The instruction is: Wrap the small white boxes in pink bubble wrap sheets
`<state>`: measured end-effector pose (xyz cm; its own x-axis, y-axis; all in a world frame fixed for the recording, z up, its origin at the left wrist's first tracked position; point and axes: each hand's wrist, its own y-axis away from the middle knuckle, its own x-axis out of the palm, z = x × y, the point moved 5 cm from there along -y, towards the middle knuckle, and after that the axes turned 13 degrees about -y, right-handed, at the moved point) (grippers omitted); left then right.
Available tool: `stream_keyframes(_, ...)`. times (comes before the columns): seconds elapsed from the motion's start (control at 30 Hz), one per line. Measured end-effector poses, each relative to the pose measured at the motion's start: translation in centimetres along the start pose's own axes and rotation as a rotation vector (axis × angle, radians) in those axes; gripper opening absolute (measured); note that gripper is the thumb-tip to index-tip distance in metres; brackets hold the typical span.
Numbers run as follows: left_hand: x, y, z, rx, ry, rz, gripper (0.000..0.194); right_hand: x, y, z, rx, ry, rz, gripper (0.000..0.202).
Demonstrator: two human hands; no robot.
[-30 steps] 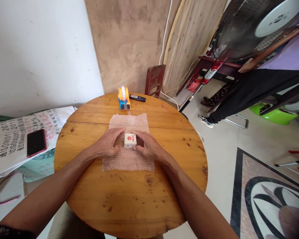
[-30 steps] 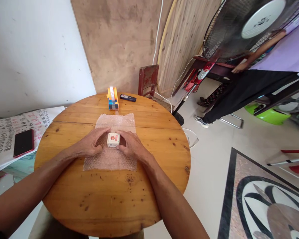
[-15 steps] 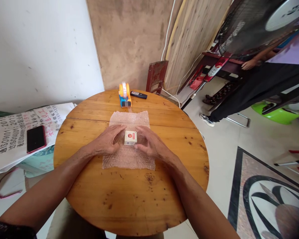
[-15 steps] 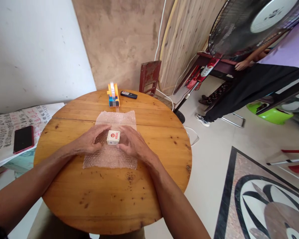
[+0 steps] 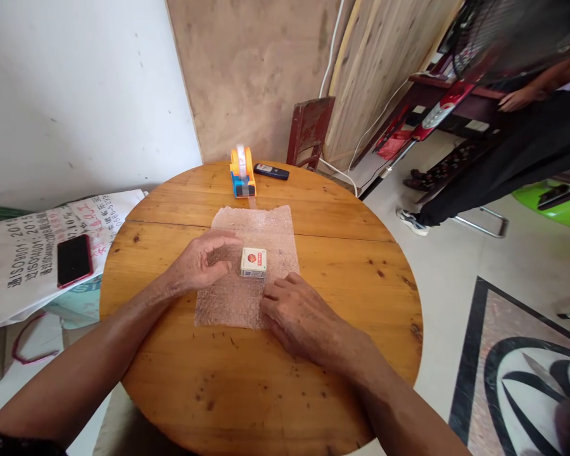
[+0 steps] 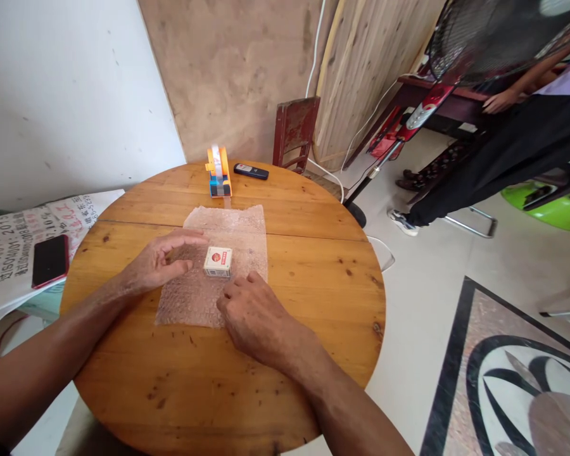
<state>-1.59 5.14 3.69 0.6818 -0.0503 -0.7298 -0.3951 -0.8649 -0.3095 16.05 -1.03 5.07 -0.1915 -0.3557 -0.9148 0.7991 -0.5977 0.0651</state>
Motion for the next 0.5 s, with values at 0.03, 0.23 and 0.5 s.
stream_keyframes(0.03,-0.1,0.0,-0.2,0.024,0.011,0.006,0.038,-0.3,0.0,-0.1,-0.005,-0.009,-0.029,0.016)
stream_keyframes(0.23,-0.4,0.1,-1.1,0.139,0.077,0.016,0.03,-1.9,1.3,-0.3,0.004,-0.154,-0.09,0.008)
stream_keyframes(0.5,-0.6,0.0,-1.1,0.177,0.085,-0.022,0.028,0.3,-0.1,0.1,-0.026,0.088,-0.067,0.015)
